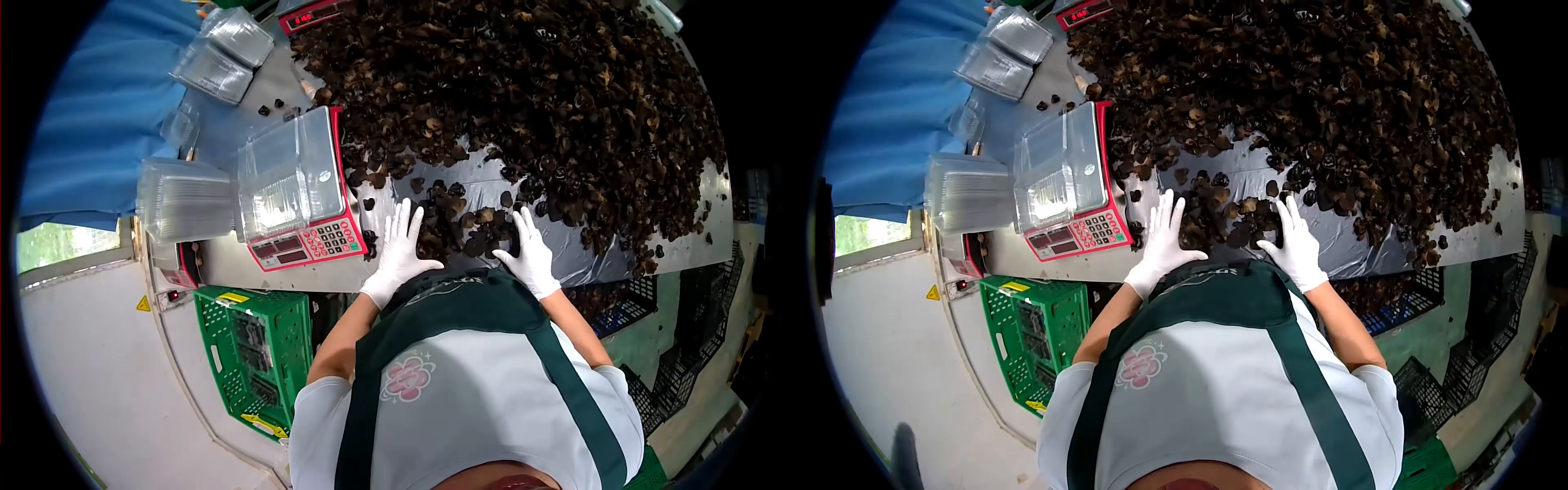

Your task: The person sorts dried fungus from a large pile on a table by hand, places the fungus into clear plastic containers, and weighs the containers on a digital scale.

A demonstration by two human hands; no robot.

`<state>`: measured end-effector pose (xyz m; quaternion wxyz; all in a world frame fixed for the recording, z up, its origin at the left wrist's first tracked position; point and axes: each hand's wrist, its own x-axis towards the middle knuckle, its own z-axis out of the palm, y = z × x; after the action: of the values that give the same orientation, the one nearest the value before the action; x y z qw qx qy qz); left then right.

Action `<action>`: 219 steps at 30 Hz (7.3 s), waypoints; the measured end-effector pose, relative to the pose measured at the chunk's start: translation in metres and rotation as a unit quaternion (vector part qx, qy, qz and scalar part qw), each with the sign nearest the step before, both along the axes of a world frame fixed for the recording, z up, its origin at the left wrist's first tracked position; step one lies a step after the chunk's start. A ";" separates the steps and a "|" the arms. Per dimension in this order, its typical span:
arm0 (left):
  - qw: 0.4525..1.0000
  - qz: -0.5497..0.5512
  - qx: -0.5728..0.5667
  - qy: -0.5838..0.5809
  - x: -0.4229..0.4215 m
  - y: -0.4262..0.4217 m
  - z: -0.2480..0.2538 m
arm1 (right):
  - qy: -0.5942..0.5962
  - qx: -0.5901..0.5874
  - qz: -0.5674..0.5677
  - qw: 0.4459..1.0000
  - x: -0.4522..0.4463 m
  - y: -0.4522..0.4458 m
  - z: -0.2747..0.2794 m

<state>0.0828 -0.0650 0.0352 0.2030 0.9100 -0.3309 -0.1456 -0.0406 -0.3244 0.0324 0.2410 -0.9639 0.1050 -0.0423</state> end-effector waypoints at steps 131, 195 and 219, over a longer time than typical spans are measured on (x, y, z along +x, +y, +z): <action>0.970 0.102 -0.222 0.007 0.048 -0.054 -0.020 | 0.184 0.013 0.073 0.980 0.013 -0.105 0.100; 0.939 -0.065 -0.334 0.049 0.027 -0.098 -0.017 | 0.054 -0.007 -0.188 0.981 0.046 -0.058 0.017; 0.271 0.244 -0.571 0.736 0.052 -0.090 -0.008 | -0.023 0.066 -0.078 0.995 0.084 -0.035 0.003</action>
<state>0.1347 -0.1547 0.0276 0.8535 0.1043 0.1984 -0.4705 0.0432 -0.3592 0.0354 0.3021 -0.9336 0.1768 -0.0765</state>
